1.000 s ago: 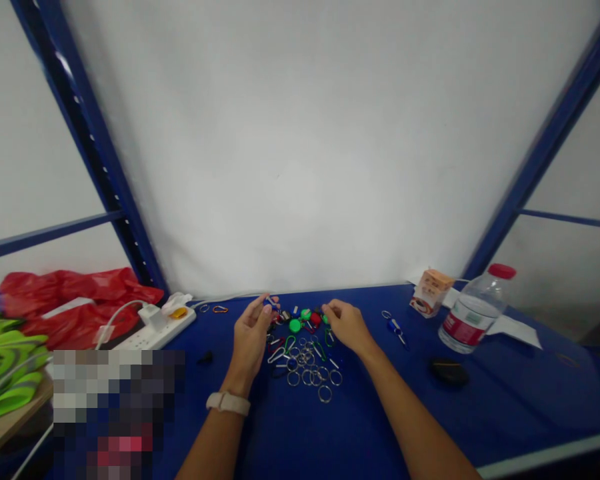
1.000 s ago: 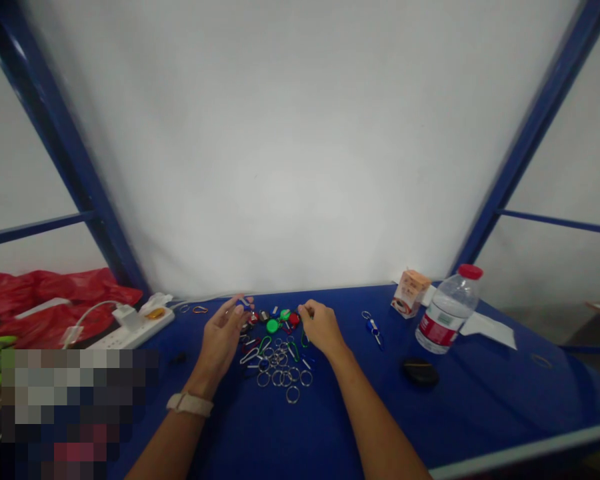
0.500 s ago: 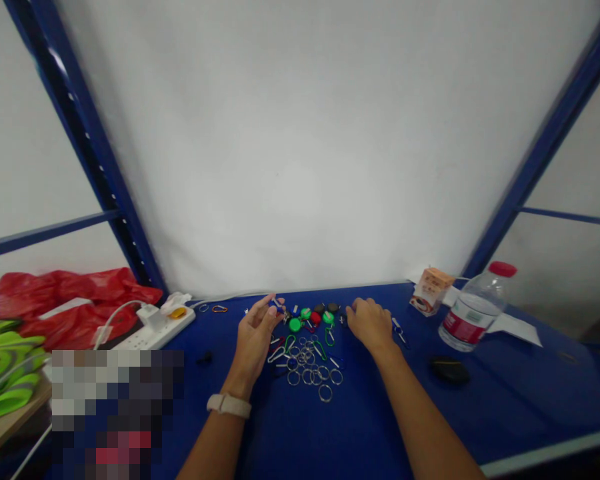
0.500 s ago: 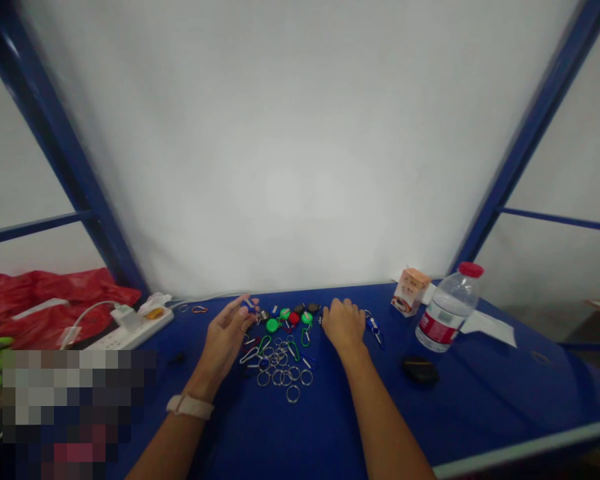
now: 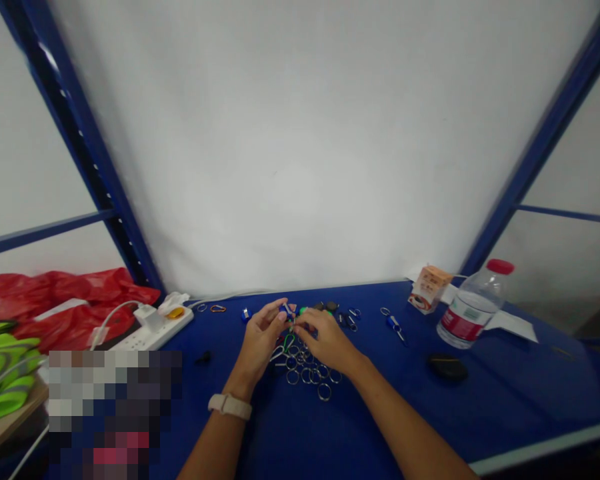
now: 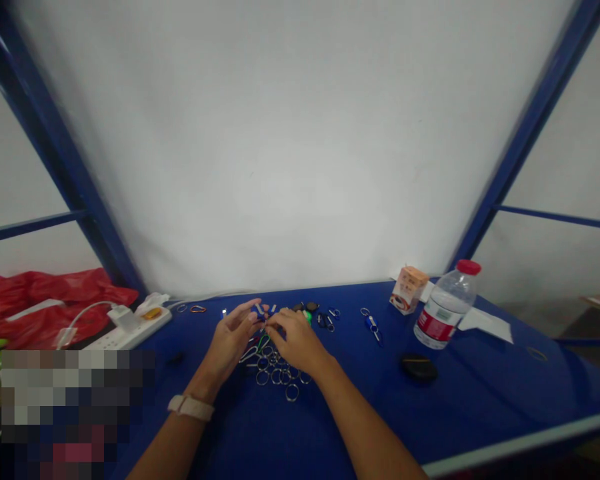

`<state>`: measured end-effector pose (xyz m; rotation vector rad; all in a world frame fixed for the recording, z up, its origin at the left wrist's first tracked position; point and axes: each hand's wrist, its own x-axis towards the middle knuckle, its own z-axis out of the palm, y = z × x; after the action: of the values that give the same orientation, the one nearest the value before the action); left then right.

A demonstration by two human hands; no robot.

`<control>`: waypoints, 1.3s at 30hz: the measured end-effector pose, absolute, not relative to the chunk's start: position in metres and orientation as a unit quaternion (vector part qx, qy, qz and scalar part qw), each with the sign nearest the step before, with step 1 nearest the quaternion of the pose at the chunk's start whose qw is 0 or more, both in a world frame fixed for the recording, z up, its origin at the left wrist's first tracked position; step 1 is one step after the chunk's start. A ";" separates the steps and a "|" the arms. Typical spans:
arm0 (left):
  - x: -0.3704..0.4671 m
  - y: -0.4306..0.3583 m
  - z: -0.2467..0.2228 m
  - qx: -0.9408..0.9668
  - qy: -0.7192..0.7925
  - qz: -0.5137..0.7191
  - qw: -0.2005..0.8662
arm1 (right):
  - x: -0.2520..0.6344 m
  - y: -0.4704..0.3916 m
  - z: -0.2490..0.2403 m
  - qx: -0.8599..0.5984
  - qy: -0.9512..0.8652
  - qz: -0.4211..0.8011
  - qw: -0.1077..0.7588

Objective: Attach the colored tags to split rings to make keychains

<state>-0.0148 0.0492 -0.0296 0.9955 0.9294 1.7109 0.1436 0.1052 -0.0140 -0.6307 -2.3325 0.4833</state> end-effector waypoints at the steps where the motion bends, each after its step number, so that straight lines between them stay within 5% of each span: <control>1: -0.015 0.049 -0.030 0.405 0.379 0.695 0.458 | 0.143 0.105 -0.014 -0.251 -0.893 0.175 0.330; 6: -0.016 0.051 -0.031 0.414 0.386 0.695 0.443 | 0.144 0.111 -0.015 -0.323 -0.860 0.162 0.359; 20: -0.010 0.053 -0.034 0.472 0.461 0.634 0.405 | 0.133 0.121 -0.032 -0.340 -0.699 0.438 0.452; 33: -0.009 0.051 -0.029 0.507 0.469 0.644 0.329 | 0.133 0.117 -0.028 -0.326 -0.737 0.382 0.453; 39: -0.012 0.051 -0.027 0.497 0.458 0.658 0.332 | 0.130 0.108 -0.025 -0.277 -0.728 0.455 0.431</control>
<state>-0.0122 0.0514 -0.0274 1.2984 1.1959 1.7201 0.1297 0.1081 -0.0255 -0.6901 -1.8151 1.1357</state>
